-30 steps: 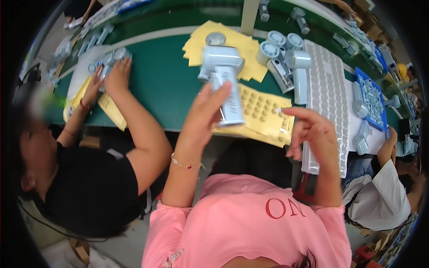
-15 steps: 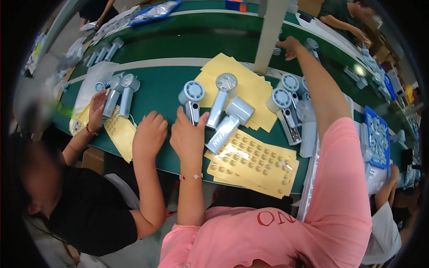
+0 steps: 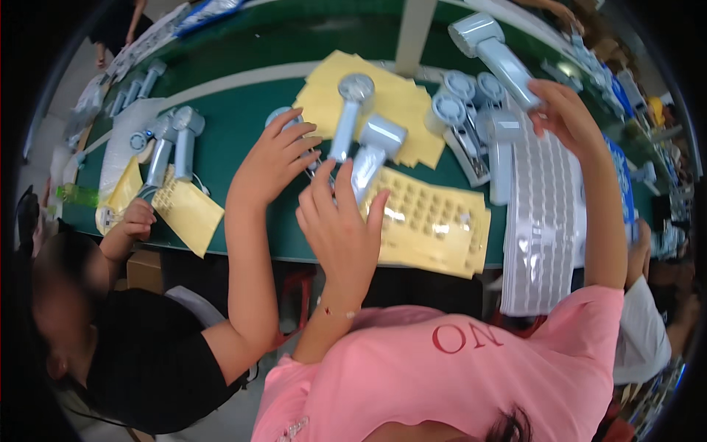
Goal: The person picks up portable electric fans, peels adhesive labels from backing sheets, and applies them onto the fans by hand before placing them back on the workbench.
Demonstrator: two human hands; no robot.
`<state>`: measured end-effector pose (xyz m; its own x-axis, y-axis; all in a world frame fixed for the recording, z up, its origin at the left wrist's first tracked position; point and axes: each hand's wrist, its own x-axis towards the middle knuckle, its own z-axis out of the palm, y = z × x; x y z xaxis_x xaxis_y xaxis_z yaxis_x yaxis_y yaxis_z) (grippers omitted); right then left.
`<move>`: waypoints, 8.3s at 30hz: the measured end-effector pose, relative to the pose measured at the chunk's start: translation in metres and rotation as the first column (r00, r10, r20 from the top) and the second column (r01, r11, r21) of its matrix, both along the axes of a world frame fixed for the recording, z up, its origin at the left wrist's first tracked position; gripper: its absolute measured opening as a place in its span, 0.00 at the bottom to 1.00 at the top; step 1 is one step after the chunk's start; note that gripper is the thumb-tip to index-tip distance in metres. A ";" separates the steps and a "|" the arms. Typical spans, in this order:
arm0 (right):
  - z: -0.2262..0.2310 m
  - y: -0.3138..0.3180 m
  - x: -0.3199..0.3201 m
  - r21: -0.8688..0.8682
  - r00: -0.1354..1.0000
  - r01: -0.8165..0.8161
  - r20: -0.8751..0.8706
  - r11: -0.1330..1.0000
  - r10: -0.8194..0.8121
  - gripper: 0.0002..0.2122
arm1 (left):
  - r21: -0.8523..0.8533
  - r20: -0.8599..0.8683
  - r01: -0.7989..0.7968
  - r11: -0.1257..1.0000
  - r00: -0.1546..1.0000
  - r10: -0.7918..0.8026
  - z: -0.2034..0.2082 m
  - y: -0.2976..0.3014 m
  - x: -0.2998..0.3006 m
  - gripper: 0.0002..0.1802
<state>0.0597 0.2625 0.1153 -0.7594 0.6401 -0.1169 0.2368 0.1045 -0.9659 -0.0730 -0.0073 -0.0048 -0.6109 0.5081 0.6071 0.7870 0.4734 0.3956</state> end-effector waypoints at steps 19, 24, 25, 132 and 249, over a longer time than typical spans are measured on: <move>-0.153 -0.152 0.051 0.688 0.889 0.323 0.015 0.650 -0.458 0.07 | 0.605 0.770 0.251 0.756 0.057 -0.635 -0.018 0.009 0.043 0.34; -0.158 -0.158 0.035 0.746 0.893 0.313 -0.020 0.588 -0.450 0.05 | 0.380 0.664 0.471 0.796 0.460 -0.589 -0.025 0.042 0.032 0.28; -0.161 -0.158 0.033 0.761 0.891 0.319 -0.038 0.565 -0.452 0.05 | 0.377 0.670 0.471 0.797 0.456 -0.586 -0.022 0.046 0.033 0.28; -0.076 -0.222 0.052 -0.222 0.953 0.104 -0.256 0.970 -0.161 0.04 | 0.827 0.500 0.052 0.560 -0.525 -0.688 -0.005 0.025 0.046 0.40; -0.130 -0.152 0.029 0.305 0.932 0.244 0.188 0.921 -0.309 0.04 | 0.169 0.629 0.500 0.849 0.609 -0.484 -0.016 0.037 0.025 0.32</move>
